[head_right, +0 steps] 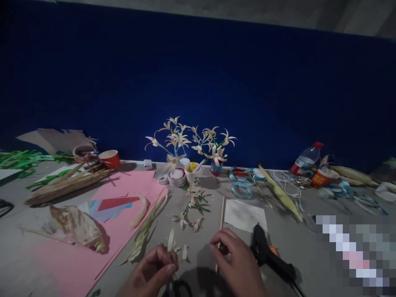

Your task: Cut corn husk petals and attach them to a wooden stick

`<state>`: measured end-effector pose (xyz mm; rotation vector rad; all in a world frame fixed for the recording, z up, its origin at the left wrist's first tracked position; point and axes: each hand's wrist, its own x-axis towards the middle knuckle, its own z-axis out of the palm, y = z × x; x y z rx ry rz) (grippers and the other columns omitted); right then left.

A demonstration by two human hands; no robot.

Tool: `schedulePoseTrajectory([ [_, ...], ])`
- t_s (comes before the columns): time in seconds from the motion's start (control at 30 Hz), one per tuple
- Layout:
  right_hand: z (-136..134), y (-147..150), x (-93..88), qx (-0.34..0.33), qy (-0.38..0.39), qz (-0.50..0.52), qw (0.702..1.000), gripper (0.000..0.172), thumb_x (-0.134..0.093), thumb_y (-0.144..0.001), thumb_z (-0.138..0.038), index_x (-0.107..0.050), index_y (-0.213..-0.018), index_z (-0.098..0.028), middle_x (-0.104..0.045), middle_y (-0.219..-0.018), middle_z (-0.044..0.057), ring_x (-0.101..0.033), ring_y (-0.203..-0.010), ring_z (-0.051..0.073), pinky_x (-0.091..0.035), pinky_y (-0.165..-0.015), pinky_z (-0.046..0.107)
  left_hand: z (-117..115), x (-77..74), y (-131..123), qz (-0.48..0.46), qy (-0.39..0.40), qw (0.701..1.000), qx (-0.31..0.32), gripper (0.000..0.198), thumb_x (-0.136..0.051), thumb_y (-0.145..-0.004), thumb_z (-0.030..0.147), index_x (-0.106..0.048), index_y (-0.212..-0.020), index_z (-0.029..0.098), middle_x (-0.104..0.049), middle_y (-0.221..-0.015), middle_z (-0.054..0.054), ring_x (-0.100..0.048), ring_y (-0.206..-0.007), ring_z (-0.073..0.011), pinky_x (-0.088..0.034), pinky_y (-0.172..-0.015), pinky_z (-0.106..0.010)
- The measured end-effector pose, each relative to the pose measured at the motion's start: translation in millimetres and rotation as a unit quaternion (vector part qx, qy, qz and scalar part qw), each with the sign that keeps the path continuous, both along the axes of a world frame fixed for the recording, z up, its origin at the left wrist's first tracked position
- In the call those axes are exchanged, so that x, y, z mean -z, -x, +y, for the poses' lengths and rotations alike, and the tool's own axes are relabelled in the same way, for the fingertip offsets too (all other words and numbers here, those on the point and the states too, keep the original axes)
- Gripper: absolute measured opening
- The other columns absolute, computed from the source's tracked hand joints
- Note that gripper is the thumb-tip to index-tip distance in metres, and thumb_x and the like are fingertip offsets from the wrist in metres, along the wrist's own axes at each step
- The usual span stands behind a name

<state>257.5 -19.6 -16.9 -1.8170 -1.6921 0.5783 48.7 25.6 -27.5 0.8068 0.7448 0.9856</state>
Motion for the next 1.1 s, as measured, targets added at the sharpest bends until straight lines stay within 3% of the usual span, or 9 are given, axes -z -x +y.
schedulePoseTrajectory([
  [0.4, 61, 2, 2.7, -0.032, 0.001, -0.076, 0.997, 0.018, -0.048, -0.083, -0.013, -0.064, -0.090, -0.020, -0.066, -0.096, 0.007, -0.062, -0.083, 0.022, -0.043, -0.074, 0.031, 3, 4.1, 12, 0.008, -0.003, 0.999, -0.032, 0.036, -0.088, -0.059, 0.042, -0.062, -0.060, 0.017, -0.064, -0.064, 0.001, -0.045, -0.055, -0.0101, -0.033, -0.053, -0.022],
  [0.6, 46, 26, 8.1, -0.093, 0.029, -0.045, 0.994, 0.018, -0.053, -0.078, -0.010, -0.063, -0.086, -0.022, -0.067, -0.089, 0.001, -0.062, -0.075, 0.016, -0.043, -0.067, 0.025, 6, 10.9, 25, 0.062, -0.026, 0.996, -0.058, 0.034, -0.085, -0.062, 0.044, -0.062, -0.062, 0.019, -0.063, -0.064, 0.002, -0.046, -0.060, -0.0129, -0.034, -0.058, -0.024],
  [0.73, 33, 35, 9.2, -0.106, 0.036, -0.042, 0.993, 0.030, -0.053, -0.069, -0.004, -0.060, -0.092, -0.021, -0.065, -0.098, 0.002, -0.060, -0.076, 0.017, -0.042, -0.067, 0.026, 7, 13.6, 28, 0.054, -0.002, 0.997, -0.054, 0.034, -0.086, -0.060, 0.044, -0.063, -0.063, 0.019, -0.065, -0.066, 0.001, -0.050, -0.065, -0.0150, -0.037, -0.062, -0.025],
  [0.83, 30, 38, 7.6, -0.107, 0.028, -0.041, 0.993, 0.034, -0.047, -0.071, -0.001, -0.058, -0.096, -0.021, -0.063, -0.102, 0.004, -0.059, -0.083, 0.018, -0.041, -0.072, 0.027, 8, 15.3, 28, 0.044, 0.003, 0.997, -0.060, 0.032, -0.087, -0.061, 0.041, -0.064, -0.064, 0.019, -0.066, -0.066, 0.001, -0.051, -0.067, -0.0156, -0.038, -0.065, -0.026],
  [1.1, 39, 50, 18.1, -0.101, 0.031, 0.003, 0.994, 0.023, -0.053, -0.068, -0.005, -0.065, -0.080, -0.020, -0.067, -0.081, 0.003, -0.060, -0.075, 0.021, -0.040, -0.066, 0.029, 9, 14.5, 26, 0.048, 0.003, 0.996, -0.071, 0.033, -0.087, -0.059, 0.041, -0.064, -0.062, 0.019, -0.065, -0.065, 0.000, -0.049, -0.064, -0.0149, -0.037, -0.061, -0.025],
])
